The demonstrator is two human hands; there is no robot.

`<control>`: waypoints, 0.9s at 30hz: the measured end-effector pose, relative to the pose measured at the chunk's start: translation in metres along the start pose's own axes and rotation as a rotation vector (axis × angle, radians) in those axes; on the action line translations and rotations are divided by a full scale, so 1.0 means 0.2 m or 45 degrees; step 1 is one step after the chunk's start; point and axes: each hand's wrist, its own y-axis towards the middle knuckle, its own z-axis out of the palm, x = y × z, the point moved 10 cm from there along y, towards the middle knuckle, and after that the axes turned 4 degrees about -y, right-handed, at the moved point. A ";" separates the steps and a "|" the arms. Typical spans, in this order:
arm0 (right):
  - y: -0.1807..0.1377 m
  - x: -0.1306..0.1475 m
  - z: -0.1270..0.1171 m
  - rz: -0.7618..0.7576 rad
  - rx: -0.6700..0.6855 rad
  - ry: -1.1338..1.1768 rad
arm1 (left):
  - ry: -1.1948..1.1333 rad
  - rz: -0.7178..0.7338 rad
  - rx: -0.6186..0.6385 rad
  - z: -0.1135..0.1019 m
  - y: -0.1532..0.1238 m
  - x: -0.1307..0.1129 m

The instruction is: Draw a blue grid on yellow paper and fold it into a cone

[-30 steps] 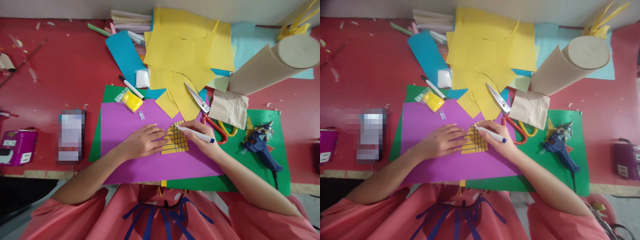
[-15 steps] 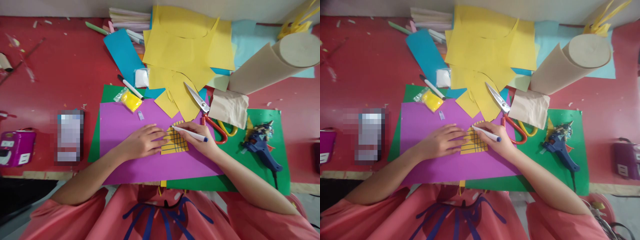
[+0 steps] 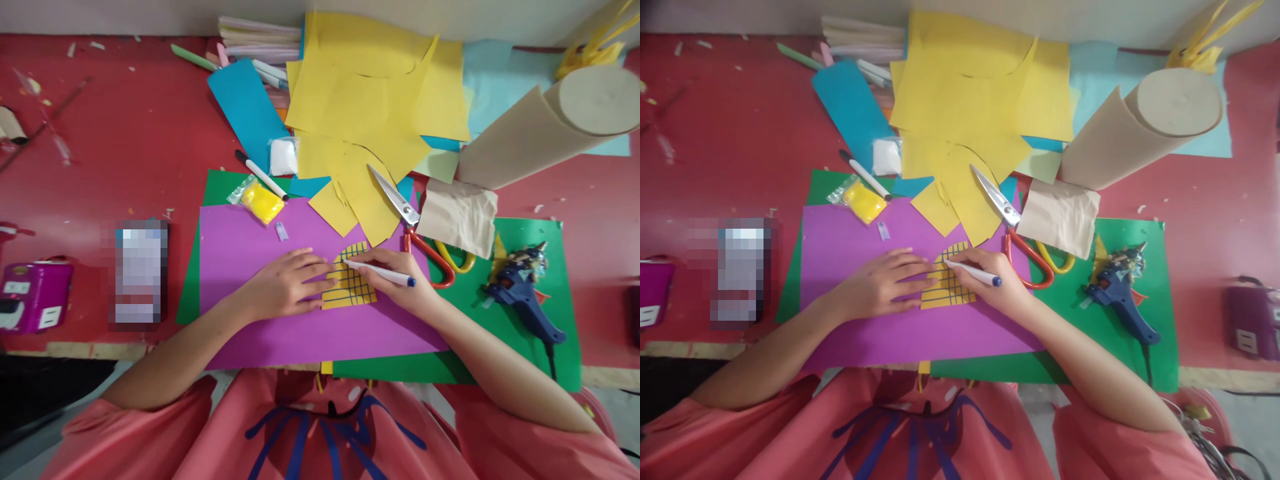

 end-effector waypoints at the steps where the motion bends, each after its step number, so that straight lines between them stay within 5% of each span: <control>1: 0.00 0.00 0.00 -0.014 0.008 -0.002 | 0.003 -0.001 -0.001 0.00 0.00 0.00; 27: -0.04 0.04 0.07 0.104 0.225 0.047 | 0.051 0.037 -0.038 -0.02 0.00 -0.01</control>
